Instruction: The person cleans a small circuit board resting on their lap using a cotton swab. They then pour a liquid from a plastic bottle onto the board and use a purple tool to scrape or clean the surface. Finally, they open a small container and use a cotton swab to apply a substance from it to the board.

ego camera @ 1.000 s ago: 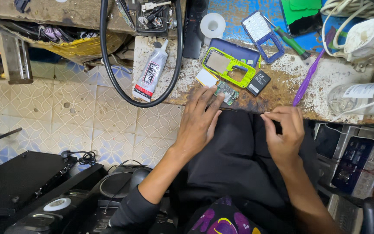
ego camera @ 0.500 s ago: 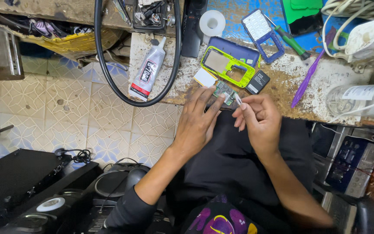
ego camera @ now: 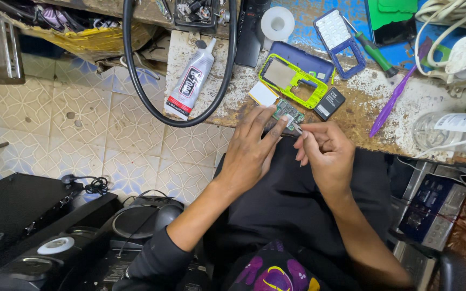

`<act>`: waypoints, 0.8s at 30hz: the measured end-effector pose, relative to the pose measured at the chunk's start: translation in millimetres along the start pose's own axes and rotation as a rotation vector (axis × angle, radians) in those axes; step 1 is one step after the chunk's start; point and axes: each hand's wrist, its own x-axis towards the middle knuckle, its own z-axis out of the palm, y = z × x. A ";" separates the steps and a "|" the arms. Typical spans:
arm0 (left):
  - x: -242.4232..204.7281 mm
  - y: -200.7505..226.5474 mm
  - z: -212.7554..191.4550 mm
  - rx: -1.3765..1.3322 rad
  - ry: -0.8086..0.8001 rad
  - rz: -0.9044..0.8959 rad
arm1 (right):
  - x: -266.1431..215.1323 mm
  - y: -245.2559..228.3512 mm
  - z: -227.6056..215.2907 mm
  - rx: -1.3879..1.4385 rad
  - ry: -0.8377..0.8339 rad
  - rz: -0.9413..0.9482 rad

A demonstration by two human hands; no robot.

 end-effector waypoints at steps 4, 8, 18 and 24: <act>-0.8 0.4 -1.0 -0.003 -0.004 -0.006 | -1.1 2.0 0.5 0.018 0.007 -0.001; 0.8 2.3 -2.9 -0.008 -0.019 -0.018 | -2.8 4.0 1.0 0.033 0.014 0.020; -1.4 0.8 -0.5 -0.001 -0.024 -0.015 | -1.7 1.1 6.0 0.107 0.030 0.058; -3.7 -1.8 2.9 0.007 -0.018 -0.001 | -2.9 -6.2 8.5 0.117 0.024 0.085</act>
